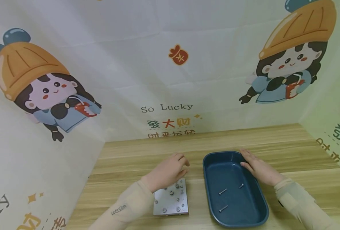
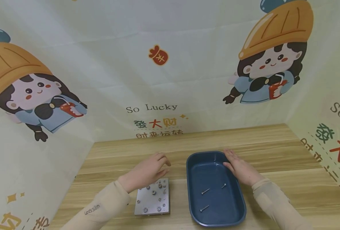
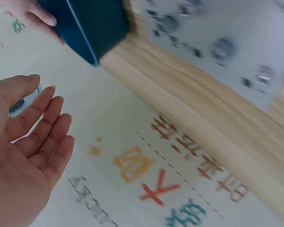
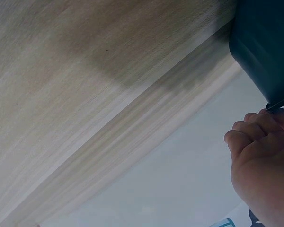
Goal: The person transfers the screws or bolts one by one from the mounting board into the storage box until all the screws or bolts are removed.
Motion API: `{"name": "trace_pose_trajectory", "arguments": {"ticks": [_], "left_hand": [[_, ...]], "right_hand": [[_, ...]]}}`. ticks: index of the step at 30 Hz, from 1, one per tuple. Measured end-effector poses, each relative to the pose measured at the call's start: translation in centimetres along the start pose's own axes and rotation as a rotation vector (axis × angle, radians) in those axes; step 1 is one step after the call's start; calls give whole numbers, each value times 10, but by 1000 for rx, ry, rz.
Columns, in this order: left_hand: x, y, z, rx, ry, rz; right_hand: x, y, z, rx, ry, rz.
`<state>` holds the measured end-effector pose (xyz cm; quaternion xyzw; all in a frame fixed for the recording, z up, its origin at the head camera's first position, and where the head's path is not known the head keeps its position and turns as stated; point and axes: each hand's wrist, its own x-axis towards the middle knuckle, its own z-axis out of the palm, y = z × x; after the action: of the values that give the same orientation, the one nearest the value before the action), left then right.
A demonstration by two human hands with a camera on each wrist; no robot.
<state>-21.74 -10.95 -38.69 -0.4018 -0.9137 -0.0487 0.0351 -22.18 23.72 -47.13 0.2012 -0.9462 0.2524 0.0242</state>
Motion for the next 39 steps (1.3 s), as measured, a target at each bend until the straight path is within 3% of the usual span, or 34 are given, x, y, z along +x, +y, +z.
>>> {"name": "trace_pose_trajectory", "arguments": {"ticks": [6,12,19,24,31,39], "left_hand": [[-32,-22,10,-53,29,-125],[-59,-39,28,-77,79,-197],[-82,-50,45,-110,44,-288],[-94,-54,57,-133,4,-341],[-101,-54,67,-174,34,-383],[-101,-53,71,-134,77,-361]], "right_hand": [[0,1,1,9,-7,3],[-2,1,0,9,0,2],[-2,1,-2,8,1,3],[-1,1,-2,10,-2,1],[-1,1,-2,21,-4,5],[-1,1,1,8,11,1]]}}
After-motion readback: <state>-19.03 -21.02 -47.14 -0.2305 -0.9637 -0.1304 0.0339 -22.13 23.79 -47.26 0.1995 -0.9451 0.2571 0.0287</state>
